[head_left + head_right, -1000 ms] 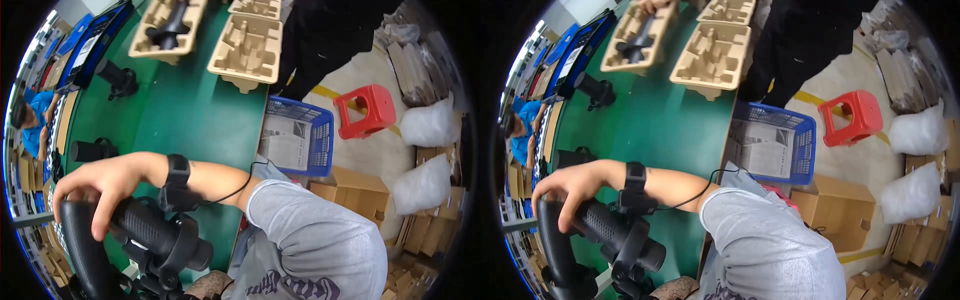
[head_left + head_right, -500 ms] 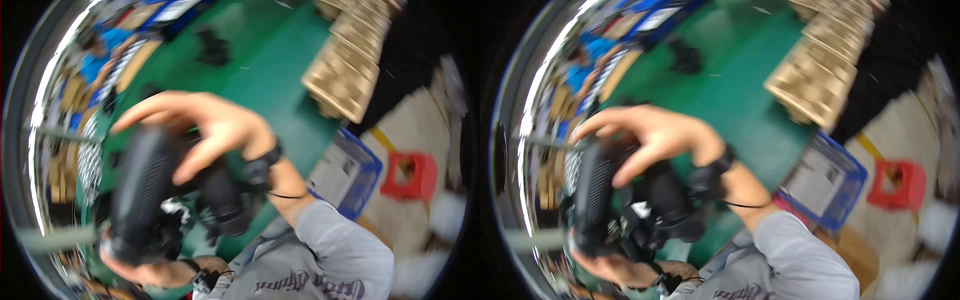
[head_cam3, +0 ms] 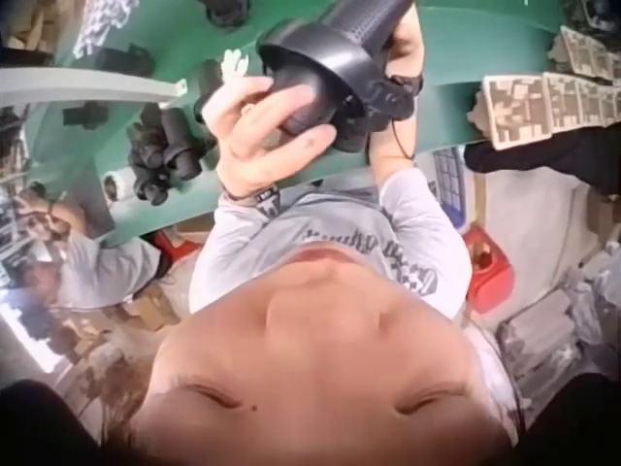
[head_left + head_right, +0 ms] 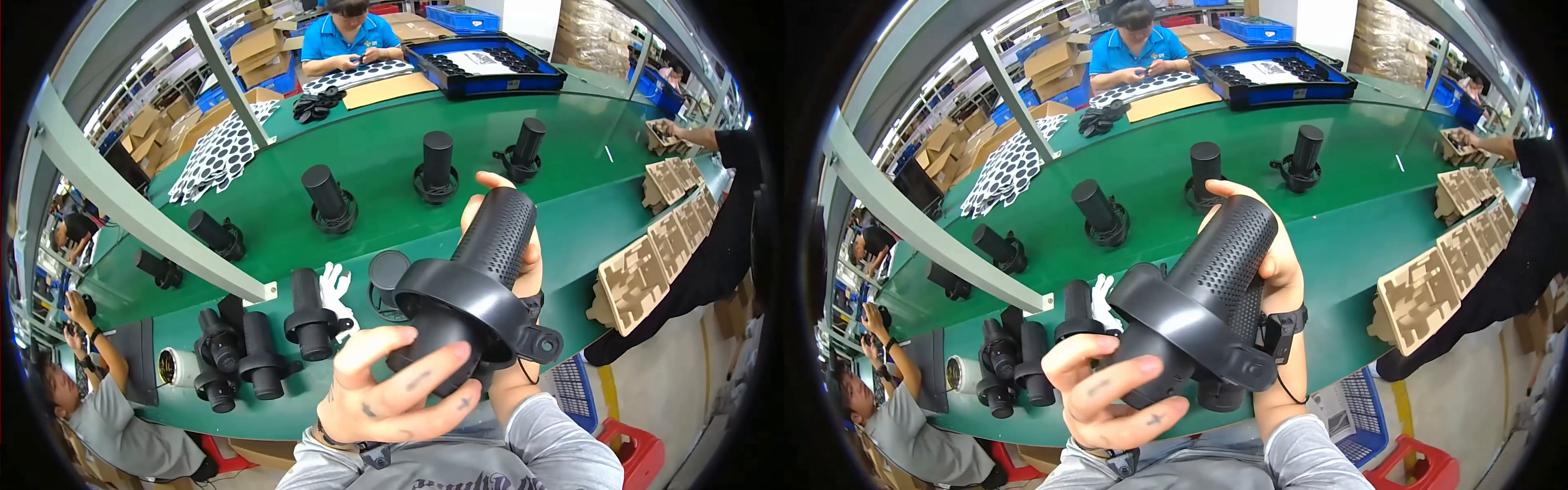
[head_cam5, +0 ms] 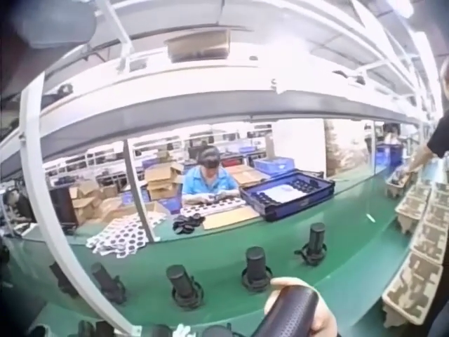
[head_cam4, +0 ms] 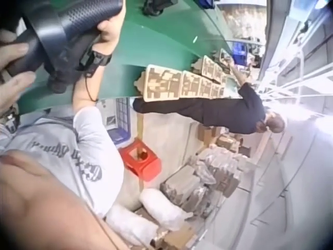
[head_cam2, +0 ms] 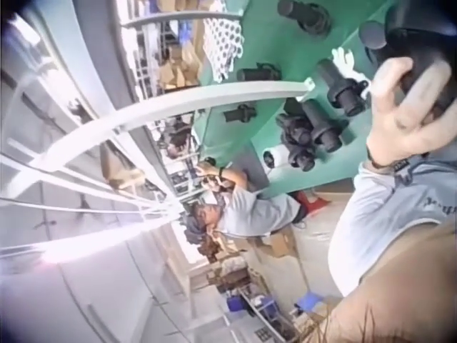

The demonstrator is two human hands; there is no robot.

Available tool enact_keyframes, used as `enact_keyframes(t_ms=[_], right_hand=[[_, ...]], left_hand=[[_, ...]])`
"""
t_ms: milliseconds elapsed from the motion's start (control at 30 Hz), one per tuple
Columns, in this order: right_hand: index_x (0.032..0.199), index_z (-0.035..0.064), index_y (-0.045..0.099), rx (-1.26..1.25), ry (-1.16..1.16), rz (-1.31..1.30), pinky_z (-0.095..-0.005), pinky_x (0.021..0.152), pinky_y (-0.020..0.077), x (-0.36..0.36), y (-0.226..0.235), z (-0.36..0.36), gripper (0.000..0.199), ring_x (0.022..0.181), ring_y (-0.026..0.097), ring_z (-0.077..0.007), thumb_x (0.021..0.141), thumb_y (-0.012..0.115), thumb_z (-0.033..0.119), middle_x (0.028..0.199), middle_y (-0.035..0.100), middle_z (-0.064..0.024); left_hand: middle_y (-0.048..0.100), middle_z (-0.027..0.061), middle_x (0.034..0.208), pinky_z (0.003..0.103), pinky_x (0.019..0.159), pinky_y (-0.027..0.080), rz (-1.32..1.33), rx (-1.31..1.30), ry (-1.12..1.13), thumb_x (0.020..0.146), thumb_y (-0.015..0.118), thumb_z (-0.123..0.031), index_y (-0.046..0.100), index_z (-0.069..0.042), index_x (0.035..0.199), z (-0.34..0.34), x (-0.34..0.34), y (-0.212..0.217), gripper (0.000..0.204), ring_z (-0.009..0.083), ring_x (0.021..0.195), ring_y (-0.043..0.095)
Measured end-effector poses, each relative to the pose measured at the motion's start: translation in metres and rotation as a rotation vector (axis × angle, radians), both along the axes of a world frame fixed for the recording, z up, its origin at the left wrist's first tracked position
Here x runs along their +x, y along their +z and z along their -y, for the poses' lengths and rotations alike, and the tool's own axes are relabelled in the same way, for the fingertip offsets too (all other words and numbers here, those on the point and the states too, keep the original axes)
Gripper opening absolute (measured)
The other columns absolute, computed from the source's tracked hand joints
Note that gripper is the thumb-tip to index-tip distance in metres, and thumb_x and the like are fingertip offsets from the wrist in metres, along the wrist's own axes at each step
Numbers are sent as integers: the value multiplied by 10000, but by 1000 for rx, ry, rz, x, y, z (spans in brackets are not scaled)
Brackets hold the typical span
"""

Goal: Assembling plastic housings and components for electronic devices, possibly microphones, on a factory production line.

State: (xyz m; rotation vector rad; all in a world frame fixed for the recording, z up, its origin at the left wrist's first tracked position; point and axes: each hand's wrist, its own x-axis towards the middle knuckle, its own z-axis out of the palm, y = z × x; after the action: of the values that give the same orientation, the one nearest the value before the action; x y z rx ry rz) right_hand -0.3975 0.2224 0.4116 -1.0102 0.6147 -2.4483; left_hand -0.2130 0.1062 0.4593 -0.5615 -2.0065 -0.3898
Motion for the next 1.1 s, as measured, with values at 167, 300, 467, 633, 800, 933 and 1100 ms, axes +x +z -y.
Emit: enact_keyframes(t_ms=[167,300,467,633,800,933,1100], right_hand=[[1347,-36,332,23,1,-34,-242,544,517,-3,-8,2,903,589,545,-167,715,778,430,835,521,-144],[1375,-1,314,-13,42,-75,-278,543,558,-7,-15,7,944,604,596,-211,703,792,457,870,532,-173],[1318,-51,388,-28,87,-5,-304,588,568,-14,-15,-10,1005,717,606,-219,549,894,351,941,561,-221],[1327,8,401,-81,116,-57,-336,553,582,-24,-25,-12,919,657,606,-239,579,873,262,978,535,-250],[1309,45,429,-213,30,-204,-323,525,577,-23,-13,-23,853,648,613,-257,580,840,214,962,521,-253],[1266,-66,429,264,-593,-252,-323,782,521,4,23,-79,838,910,610,-252,575,842,168,1051,572,-213],[1200,37,565,1297,-1064,-593,-244,783,465,3,34,-111,585,891,561,-108,652,759,-22,1016,576,-34]], left_hand=[[640,-81,1055,329,702,437,48,18,-20,613,739,-173,652,-332,894,-7,2,-1,334,261,963,464],[645,-130,1061,315,650,388,31,-31,-71,645,697,-160,629,-305,898,-3,1,-2,299,249,977,445],[644,-164,1075,317,661,359,45,-61,-102,679,669,-155,616,-295,903,-9,3,1,269,213,1009,450],[660,-159,1059,328,641,331,19,-72,-73,694,673,-142,609,-259,869,-12,0,-8,220,179,995,492],[692,-101,1002,304,602,327,-8,-106,-126,687,686,-97,610,-214,810,-14,4,0,186,159,934,546],[703,-22,914,285,637,394,-55,-6,-174,674,703,-121,640,-160,814,-3,5,7,158,168,860,557],[698,19,884,280,638,471,-133,50,-230,635,718,-56,622,-122,755,9,2,7,167,180,837,640]])
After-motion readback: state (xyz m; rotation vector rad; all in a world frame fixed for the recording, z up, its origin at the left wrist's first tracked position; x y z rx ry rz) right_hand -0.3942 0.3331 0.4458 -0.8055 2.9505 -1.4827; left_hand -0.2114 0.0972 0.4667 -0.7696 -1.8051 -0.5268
